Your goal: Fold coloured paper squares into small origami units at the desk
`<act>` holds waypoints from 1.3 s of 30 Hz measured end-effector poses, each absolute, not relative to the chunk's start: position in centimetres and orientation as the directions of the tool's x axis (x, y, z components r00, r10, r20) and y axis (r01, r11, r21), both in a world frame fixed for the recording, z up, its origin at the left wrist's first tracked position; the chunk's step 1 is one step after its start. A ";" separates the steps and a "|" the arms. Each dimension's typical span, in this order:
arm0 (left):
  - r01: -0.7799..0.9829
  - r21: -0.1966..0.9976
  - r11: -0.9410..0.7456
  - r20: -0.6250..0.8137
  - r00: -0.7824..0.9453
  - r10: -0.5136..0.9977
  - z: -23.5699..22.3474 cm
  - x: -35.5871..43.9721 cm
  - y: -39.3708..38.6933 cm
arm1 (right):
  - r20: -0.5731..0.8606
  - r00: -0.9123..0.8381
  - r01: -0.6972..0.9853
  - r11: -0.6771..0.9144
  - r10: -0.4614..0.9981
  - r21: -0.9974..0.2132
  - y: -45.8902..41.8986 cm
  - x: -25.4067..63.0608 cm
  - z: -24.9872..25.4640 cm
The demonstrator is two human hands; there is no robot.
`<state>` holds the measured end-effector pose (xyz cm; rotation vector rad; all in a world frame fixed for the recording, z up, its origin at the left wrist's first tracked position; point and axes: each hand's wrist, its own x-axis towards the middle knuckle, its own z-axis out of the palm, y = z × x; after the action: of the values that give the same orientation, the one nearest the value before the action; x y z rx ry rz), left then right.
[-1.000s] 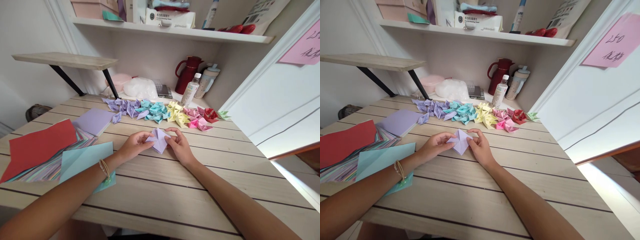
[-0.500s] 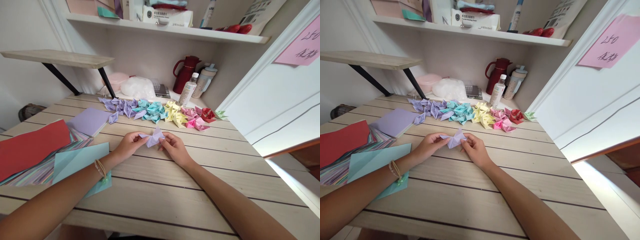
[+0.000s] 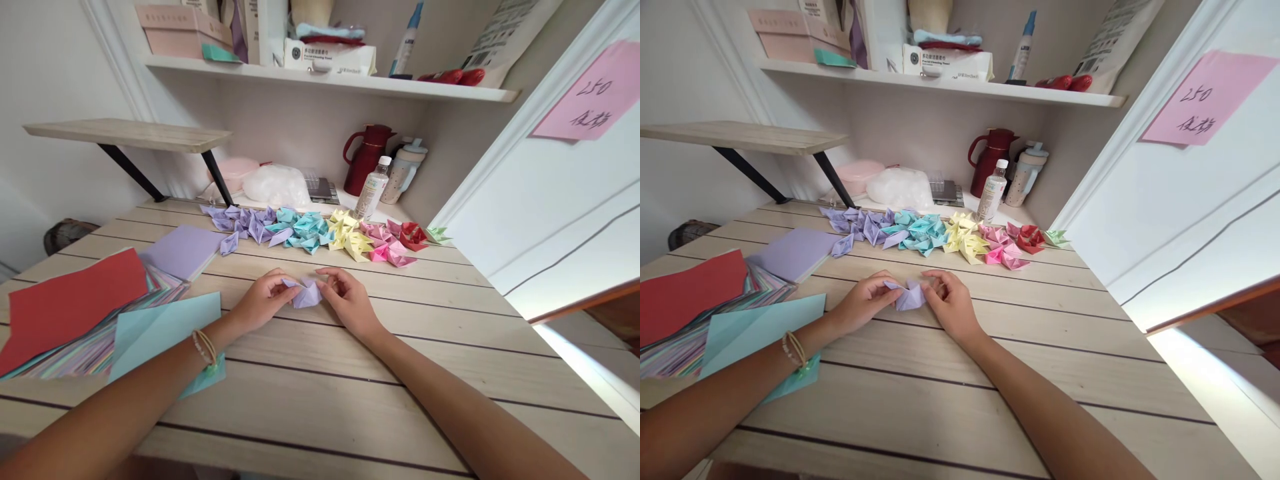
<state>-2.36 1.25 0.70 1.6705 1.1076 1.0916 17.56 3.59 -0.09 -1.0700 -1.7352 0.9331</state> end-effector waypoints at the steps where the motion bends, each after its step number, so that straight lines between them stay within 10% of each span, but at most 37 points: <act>1: 0.219 0.938 -0.269 0.217 0.234 0.948 0.7 -2.4 1.3 | 0.314 -0.239 0.277 0.374 0.919 -0.885 3.5 17.6 -0.1; 39: 0.362 0.887 -0.286 0.196 0.264 0.944 1.2 -2.4 0.7 | 0.144 -0.483 0.269 0.302 0.864 -0.915 3.6 17.7 0.2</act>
<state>-2.37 0.69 1.20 1.7954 1.1924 0.9954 17.69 3.60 0.16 -1.0057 -1.9219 1.1706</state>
